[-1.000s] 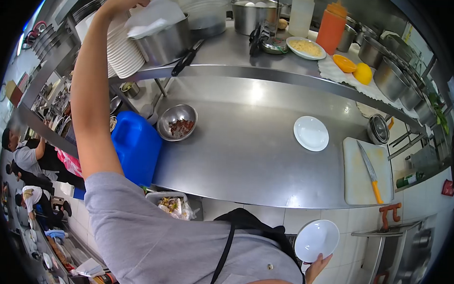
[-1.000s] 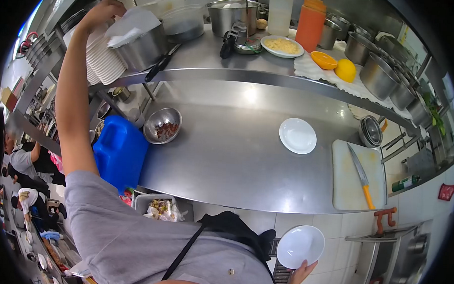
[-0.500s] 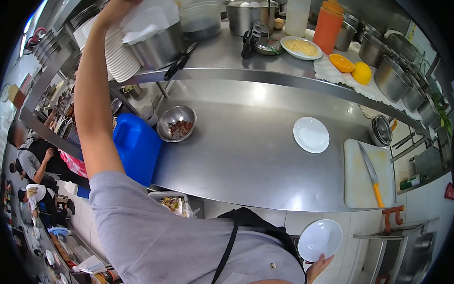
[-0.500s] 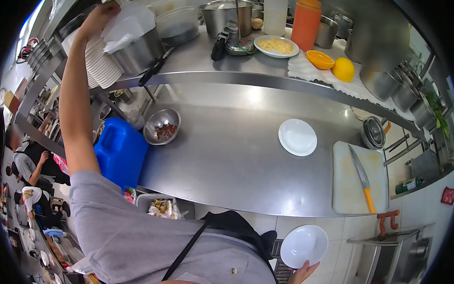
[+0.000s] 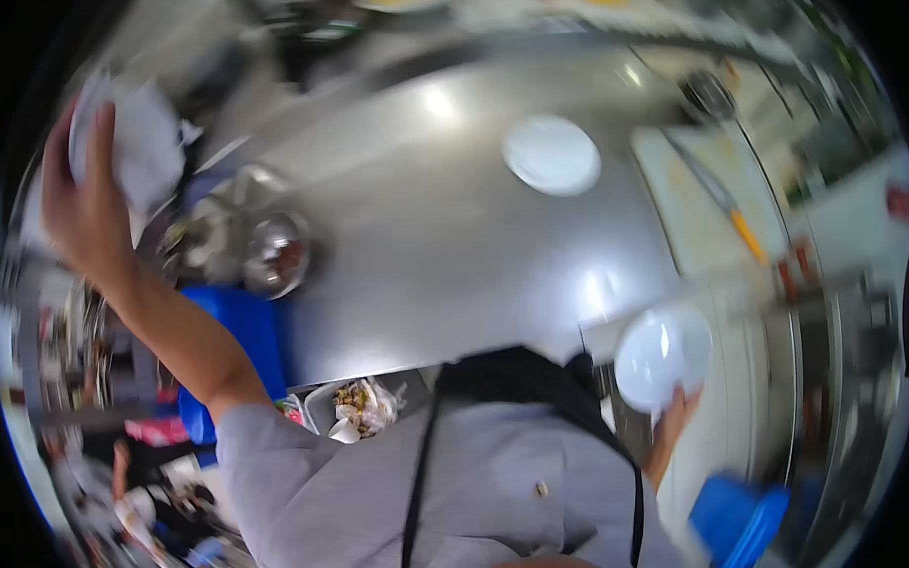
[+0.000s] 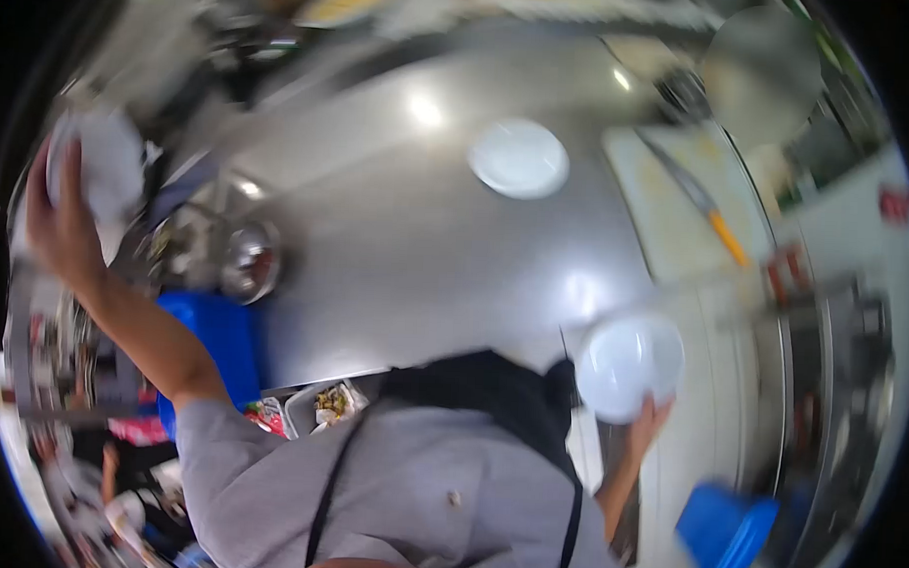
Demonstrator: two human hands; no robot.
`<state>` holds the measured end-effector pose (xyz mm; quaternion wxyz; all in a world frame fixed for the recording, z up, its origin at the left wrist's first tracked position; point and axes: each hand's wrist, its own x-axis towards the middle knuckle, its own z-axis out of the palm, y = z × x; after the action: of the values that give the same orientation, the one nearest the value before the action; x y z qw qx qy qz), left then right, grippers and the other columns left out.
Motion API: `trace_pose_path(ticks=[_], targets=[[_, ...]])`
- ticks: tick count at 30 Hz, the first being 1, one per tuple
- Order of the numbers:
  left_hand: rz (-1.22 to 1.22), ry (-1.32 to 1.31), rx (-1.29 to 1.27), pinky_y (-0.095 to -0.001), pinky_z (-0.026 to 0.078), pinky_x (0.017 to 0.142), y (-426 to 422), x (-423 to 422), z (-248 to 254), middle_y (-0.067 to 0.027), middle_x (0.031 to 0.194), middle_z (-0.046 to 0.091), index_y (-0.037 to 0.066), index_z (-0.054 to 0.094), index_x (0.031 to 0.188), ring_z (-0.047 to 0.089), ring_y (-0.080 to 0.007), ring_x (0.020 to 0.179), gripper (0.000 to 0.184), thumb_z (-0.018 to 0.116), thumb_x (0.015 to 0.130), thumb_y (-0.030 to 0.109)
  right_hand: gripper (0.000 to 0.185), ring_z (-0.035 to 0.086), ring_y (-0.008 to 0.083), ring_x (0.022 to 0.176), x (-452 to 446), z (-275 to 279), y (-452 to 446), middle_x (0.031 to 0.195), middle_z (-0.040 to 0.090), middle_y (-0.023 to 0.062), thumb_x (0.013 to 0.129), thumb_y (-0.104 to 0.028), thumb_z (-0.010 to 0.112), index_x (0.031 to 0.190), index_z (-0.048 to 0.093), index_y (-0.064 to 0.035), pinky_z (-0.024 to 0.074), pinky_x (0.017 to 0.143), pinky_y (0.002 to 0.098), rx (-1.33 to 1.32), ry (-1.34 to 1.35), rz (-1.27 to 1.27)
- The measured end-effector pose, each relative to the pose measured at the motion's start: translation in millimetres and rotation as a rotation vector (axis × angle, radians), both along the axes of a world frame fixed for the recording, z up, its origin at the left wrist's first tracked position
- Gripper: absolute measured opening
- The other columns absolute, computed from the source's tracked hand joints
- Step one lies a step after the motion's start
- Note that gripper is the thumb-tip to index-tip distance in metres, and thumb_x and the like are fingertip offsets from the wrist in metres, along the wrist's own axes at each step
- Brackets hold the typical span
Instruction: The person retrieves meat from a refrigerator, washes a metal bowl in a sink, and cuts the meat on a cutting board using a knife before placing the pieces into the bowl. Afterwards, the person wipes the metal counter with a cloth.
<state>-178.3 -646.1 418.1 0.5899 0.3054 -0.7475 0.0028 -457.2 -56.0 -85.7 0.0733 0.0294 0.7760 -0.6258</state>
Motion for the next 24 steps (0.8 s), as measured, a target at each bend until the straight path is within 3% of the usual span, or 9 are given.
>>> trace_pose_path(ticks=[2, 4, 5, 6, 9, 12, 17, 21, 24], targets=[[-0.195, -0.257, -0.103, -0.0296, 0.055, 0.087, 18, -47, -85, -0.0146, 0.11, 0.072, -0.004, 0.065, 0.12, 0.069, -0.0197, 0.097, 0.031, 0.065, 0.092, 0.009, 0.051, 0.055, 0.025, 0.119, 9, 55, -35, 0.133, 0.054, 0.0186, 0.098, -0.01, 0.051, 0.146, 0.036, -0.0001, 0.0455, 0.1, 0.0354, -0.042, 0.077, 0.037], [-0.433, -0.732, -0.481, -0.037, 0.052, 0.07, 40, -121, -150, -0.0112, 0.088, 0.068, 0.003, 0.066, 0.118, 0.066, -0.0262, 0.081, 0.029, 0.064, 0.089, 0.004, 0.042, 0.06, 0.0171, 0.088, 7, 56, -43, 0.113, 0.058, 0.0133, 0.098, -0.006, 0.049, 0.139, 0.04, -0.0014, 0.0499, 0.068, 0.0282, -0.086, 0.175, 0.001], [-0.629, -0.686, -0.355, -0.0403, 0.046, 0.064, 44, -164, -194, -0.0115, 0.077, 0.062, 0.006, 0.065, 0.115, 0.059, -0.0294, 0.069, 0.028, 0.065, 0.087, 0.006, 0.038, 0.063, 0.0131, 0.073, 6, 57, -46, 0.103, 0.06, 0.0106, 0.097, -0.005, 0.048, 0.135, 0.042, -0.002, 0.0521, 0.052, 0.0246, -0.107, 0.224, -0.015], [-0.818, -0.553, -0.296, -0.0388, 0.046, 0.066, 47, -208, -235, -0.0089, 0.077, 0.063, 0.008, 0.066, 0.115, 0.06, -0.0268, 0.068, 0.026, 0.065, 0.089, 0.009, 0.039, 0.061, 0.0154, 0.087, 19, 93, -60, 0.111, 0.059, 0.0126, 0.097, -0.005, 0.048, 0.135, 0.042, -0.0007, 0.0506, 0.07, 0.028, -0.139, 0.064, -0.029], [-0.908, -0.792, -0.146, -0.0411, 0.047, 0.079, 28, -323, -345, -0.0099, 0.089, 0.071, 0.012, 0.061, 0.124, 0.066, -0.0276, 0.08, 0.035, 0.066, 0.09, 0.017, 0.037, 0.064, 0.0164, 0.09, 16, 90, -63, 0.113, 0.059, 0.0138, 0.097, -0.005, 0.046, 0.134, 0.042, 0.0003, 0.0542, 0.071, 0.0284, -0.151, 0.079, -0.066], [-0.877, -1.005, -0.058, -0.045, 0.047, 0.087, 25, -380, -413, -0.0137, 0.097, 0.072, 0.01, 0.057, 0.13, 0.067, -0.0325, 0.089, 0.041, 0.064, 0.092, 0.024, 0.034, 0.064, 0.0171, 0.06, 27, 123, -94, 0.098, 0.059, 0.0132, 0.098, -0.006, 0.043, 0.131, 0.039, -0.0018, 0.0455, 0.032, 0.0266, -0.282, -0.021, -0.092], [-0.829, -1.088, 0.152, -0.05, 0.043, 0.096, 54, -379, -427, -0.0219, 0.113, 0.065, 0.004, 0.046, 0.139, 0.06, -0.0356, 0.112, 0.061, 0.062, 0.093, 0.041, 0.035, 0.064, 0.0182, 0.064, 10, 119, -118, 0.099, 0.059, 0.0137, 0.097, -0.004, 0.043, 0.132, 0.039, -0.0023, 0.0503, 0.04, 0.0292, -0.202, 0.023, -0.105], [-0.759, -1.017, 0.266, -0.055, 0.037, 0.103, 70, -345, -430, -0.0225, 0.125, 0.059, 0.001, 0.046, 0.139, 0.052, -0.0357, 0.122, 0.067, 0.063, 0.092, 0.045, 0.039, 0.064, 0.0213, 0.085, -34, 132, -180, 0.108, 0.061, 0.0145, 0.093, -0.002, 0.045, 0.132, 0.044, 0.0022, 0.0536, 0.064, 0.0307, -0.206, -0.012, -0.011], [-0.683, -0.839, 0.176, -0.0625, 0.029, 0.108, 70, -326, -450, -0.0238, 0.136, 0.051, 0.0, 0.05, 0.136, 0.044, -0.0397, 0.131, 0.065, 0.063, 0.091, 0.046, 0.043, 0.065, 0.0239, 0.083, -95, 116, -254, 0.11, 0.061, 0.0181, 0.089, -0.002, 0.045, 0.132, 0.043, 0.0036, 0.055, 0.057, 0.0322, -0.312, 0.06, 0.104]])
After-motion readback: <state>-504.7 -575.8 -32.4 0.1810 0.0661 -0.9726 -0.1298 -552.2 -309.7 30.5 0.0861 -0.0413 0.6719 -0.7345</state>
